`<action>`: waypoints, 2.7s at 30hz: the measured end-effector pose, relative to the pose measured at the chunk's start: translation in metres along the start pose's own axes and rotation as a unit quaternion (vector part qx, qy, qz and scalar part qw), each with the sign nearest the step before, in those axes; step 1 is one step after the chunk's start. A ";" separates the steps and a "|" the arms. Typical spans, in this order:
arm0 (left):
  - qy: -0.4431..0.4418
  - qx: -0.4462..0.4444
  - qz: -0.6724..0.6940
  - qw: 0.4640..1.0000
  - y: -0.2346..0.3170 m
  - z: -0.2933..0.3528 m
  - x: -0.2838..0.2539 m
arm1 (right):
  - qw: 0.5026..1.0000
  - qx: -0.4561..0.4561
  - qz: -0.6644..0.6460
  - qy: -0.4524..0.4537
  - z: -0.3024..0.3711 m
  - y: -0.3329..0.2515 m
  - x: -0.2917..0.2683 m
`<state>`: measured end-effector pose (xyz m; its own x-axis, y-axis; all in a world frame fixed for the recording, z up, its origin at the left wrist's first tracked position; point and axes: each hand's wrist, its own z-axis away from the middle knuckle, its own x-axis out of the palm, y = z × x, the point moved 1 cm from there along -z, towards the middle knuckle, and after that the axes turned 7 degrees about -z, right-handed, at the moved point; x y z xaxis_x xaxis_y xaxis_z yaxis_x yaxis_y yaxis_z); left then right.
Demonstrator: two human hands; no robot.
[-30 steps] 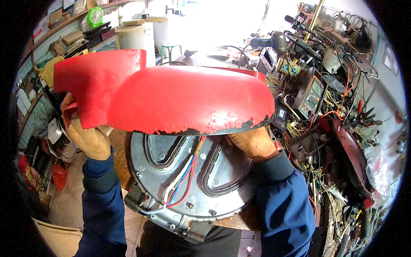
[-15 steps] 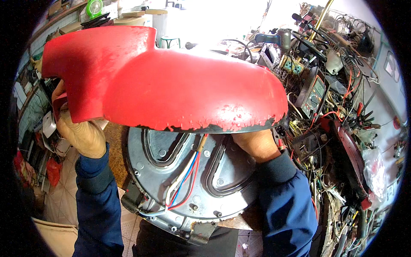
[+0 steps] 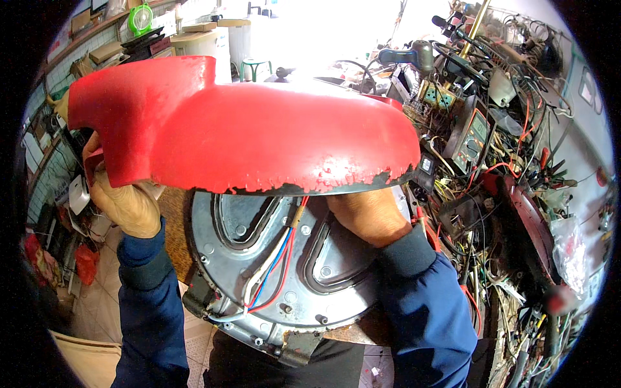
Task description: The person holds a red plastic housing and a metal base unit, repeatedly aligning and fitting the housing onto the base. They adjust the position of the housing and check the internal wiring connections multiple times without completing the assembly.
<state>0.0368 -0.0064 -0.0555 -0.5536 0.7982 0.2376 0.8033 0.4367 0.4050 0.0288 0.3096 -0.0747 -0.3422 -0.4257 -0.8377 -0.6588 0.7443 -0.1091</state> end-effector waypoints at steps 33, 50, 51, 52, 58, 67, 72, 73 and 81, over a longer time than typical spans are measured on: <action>-0.001 -0.005 0.033 0.999 -0.003 0.002 -0.004 | 0.991 -0.017 0.128 -0.036 0.004 0.005 0.011; 0.022 0.012 -0.007 1.000 -0.004 0.005 -0.002 | 0.878 0.239 -0.410 0.054 0.029 -0.019 -0.064; 0.021 0.000 -0.009 1.000 -0.007 0.007 -0.005 | 0.860 0.254 -0.440 0.057 0.034 -0.015 -0.067; 0.024 -0.006 -0.013 1.000 -0.007 0.008 -0.006 | 0.863 0.265 -0.426 0.063 0.040 -0.005 -0.070; 0.036 -0.024 -0.022 0.999 -0.004 0.009 -0.003 | 0.851 0.341 -0.350 0.196 0.059 0.035 -0.064; 0.042 -0.017 -0.066 0.997 -0.015 0.005 -0.013 | 0.907 0.323 -0.204 0.176 0.061 0.037 -0.056; 0.044 -0.255 0.438 0.861 -0.033 0.004 -0.039 | 0.910 0.322 -0.209 0.159 0.063 0.040 -0.054; 0.028 -0.309 0.602 0.736 -0.038 0.004 -0.044 | 0.915 0.319 -0.197 0.151 0.061 0.038 -0.056; 0.128 -0.387 0.438 0.801 -0.027 -0.001 -0.031 | 0.918 0.318 -0.192 0.141 0.061 0.036 -0.057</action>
<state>0.0320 -0.0435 -0.0730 0.0433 0.5035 0.8629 0.5865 -0.7120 0.3860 0.0651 0.3915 -0.0637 -0.3856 -0.7696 -0.5090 -0.2744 0.6224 -0.7330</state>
